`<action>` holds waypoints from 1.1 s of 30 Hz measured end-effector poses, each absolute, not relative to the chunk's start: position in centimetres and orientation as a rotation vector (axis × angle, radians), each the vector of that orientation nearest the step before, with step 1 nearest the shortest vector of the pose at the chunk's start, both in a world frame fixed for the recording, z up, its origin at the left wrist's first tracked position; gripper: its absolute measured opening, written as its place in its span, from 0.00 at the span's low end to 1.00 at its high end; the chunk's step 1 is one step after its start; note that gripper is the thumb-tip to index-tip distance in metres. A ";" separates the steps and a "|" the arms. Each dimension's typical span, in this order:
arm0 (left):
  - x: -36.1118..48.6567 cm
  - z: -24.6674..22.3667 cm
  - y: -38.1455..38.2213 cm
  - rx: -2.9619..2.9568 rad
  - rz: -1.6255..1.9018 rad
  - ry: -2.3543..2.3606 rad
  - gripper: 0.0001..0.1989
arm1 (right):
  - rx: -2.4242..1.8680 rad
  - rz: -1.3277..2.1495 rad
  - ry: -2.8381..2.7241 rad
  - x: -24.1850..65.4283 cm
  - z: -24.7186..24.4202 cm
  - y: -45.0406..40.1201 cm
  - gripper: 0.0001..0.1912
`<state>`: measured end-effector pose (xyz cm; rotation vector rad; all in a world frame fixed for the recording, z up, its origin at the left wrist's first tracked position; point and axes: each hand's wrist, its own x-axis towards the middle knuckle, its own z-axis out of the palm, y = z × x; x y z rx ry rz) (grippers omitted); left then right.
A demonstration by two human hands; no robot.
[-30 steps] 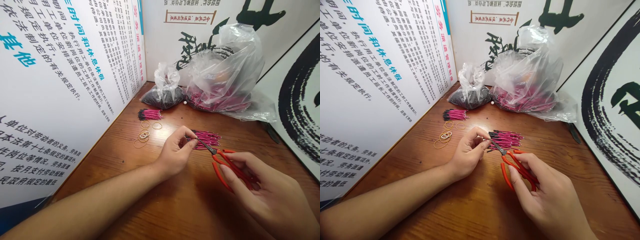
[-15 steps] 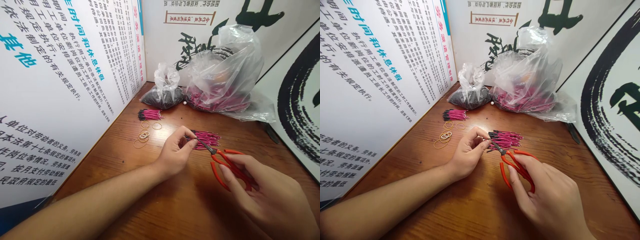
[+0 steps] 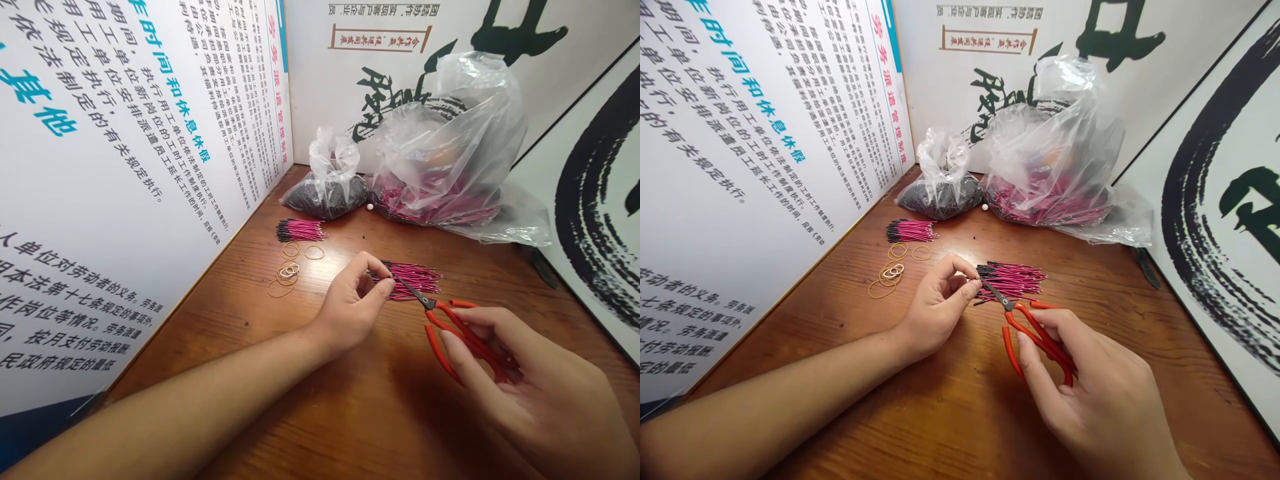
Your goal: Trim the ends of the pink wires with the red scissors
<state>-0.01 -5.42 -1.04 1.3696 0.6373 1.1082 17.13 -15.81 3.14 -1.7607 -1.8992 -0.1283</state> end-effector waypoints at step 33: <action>-0.1 -1.1 -5.4 1.435 1.151 0.664 0.02 | -1.783 0.235 -1.744 16.2 3.1 -15.8 0.11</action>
